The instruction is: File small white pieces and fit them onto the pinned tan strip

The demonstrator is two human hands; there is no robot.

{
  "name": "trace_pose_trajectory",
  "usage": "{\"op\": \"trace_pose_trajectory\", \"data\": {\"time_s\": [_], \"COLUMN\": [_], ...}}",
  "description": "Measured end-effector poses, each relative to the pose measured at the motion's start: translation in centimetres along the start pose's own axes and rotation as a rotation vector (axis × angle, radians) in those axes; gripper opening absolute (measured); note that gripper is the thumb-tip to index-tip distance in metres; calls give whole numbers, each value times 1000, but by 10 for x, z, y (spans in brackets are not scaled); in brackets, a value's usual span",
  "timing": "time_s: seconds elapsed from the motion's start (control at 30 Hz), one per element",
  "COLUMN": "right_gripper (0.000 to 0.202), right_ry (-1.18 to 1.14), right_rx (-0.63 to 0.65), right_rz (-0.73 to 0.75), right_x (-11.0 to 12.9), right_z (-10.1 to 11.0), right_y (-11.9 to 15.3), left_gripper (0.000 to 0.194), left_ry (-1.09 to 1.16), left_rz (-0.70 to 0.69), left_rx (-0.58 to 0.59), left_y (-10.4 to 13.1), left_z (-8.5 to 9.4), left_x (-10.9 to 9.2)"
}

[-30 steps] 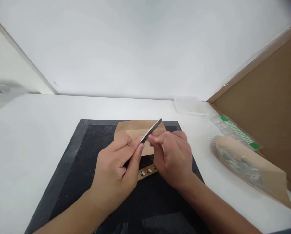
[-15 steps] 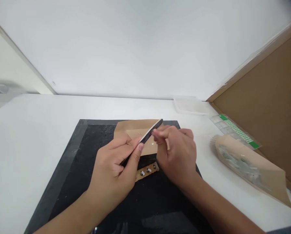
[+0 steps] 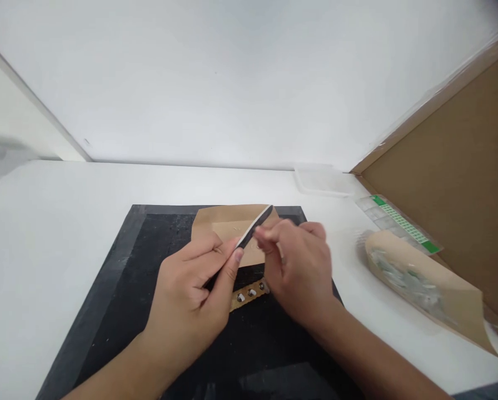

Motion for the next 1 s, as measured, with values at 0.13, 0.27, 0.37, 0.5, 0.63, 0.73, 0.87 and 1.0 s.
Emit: {"op": "trace_pose_trajectory", "data": {"time_s": [0.13, 0.27, 0.37, 0.5, 0.63, 0.73, 0.87, 1.0], "right_gripper": [19, 19, 20, 20, 19, 20, 17, 19], "right_ry": [-14, -47, -48, -105, -112, -156, -172, -163], "right_rx": [-1, 56, 28, 88, 42, 117, 51, 65], "right_rz": [-16, 30, -2, 15, -30, 5, -47, -43], "right_x": [-1, 0, 0, 0, -3, -2, -6, -7], "right_z": [-3, -5, -4, -5, -4, -3, -2, -3], "right_y": [1, 1, 2, 2, 1, 1, 0, 1], "left_gripper": [39, 35, 33, 23, 20, 21, 20, 22], "left_ry": [-4, 1, -21, -58, -77, -97, -83, -46], "left_rz": [25, 34, 6, -81, -136, -178, -210, -150], "left_rx": [3, -6, -5, -23, -19, -21, -26, 14], "left_y": [-1, -1, 0, 1, 0, 0, 2, 2], "left_z": [0, 0, 0, -1, -1, -2, -5, -6], "left_x": [2, 3, 3, 2, 3, 5, 8, 10]}}
Point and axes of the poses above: each hand's wrist, its own y-axis away from the middle knuckle, its own z-axis out of the back of the hand, x = y × z, the point moved 2 cm from there along -y, towards the middle knuckle, and after that the axes turned 1 degree about -z, right-handed, at the moved point
